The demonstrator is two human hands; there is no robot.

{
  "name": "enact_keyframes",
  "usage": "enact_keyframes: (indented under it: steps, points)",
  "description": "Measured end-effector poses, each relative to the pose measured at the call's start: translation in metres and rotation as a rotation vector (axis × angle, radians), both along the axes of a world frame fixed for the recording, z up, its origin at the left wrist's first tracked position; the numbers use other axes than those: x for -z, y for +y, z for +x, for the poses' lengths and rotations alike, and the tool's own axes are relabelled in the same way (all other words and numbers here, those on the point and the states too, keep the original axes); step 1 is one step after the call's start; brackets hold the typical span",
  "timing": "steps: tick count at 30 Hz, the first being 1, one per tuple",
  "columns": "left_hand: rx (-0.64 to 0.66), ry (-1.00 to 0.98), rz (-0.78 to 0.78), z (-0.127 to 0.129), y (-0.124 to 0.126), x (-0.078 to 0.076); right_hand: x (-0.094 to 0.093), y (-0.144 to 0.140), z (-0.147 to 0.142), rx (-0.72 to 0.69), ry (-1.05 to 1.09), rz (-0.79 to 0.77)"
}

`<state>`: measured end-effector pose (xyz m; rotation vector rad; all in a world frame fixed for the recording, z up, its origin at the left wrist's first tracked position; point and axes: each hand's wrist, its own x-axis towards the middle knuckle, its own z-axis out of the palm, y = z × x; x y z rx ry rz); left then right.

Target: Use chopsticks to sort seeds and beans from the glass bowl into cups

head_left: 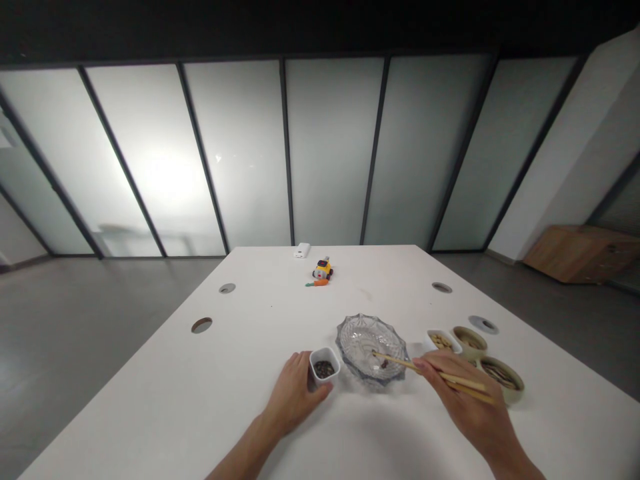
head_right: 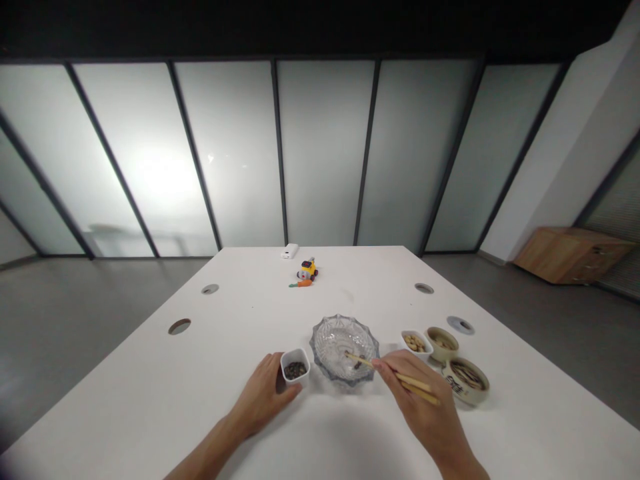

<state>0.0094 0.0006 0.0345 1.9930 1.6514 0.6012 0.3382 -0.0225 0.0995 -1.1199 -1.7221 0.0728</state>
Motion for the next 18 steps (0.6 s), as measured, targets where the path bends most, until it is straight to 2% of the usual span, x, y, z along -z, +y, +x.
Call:
enact_keyframes:
  steps: [4,10,16,18]
  points:
    - [0.001,0.008,0.008,0.000,0.001,0.002,-0.003,-0.009,-0.014,0.085,0.062,0.161]
    - [0.015,0.006,0.006,0.000,0.001,0.002,-0.004,-0.015,-0.041,-0.130,0.083,0.122]
    - [0.011,0.024,0.003,0.001,0.000,0.000,-0.008,-0.003,-0.009,0.094,-0.024,0.087]
    - [0.008,0.027,-0.003,0.001,0.000,-0.001,-0.007,0.003,0.002,0.102,-0.080,0.057]
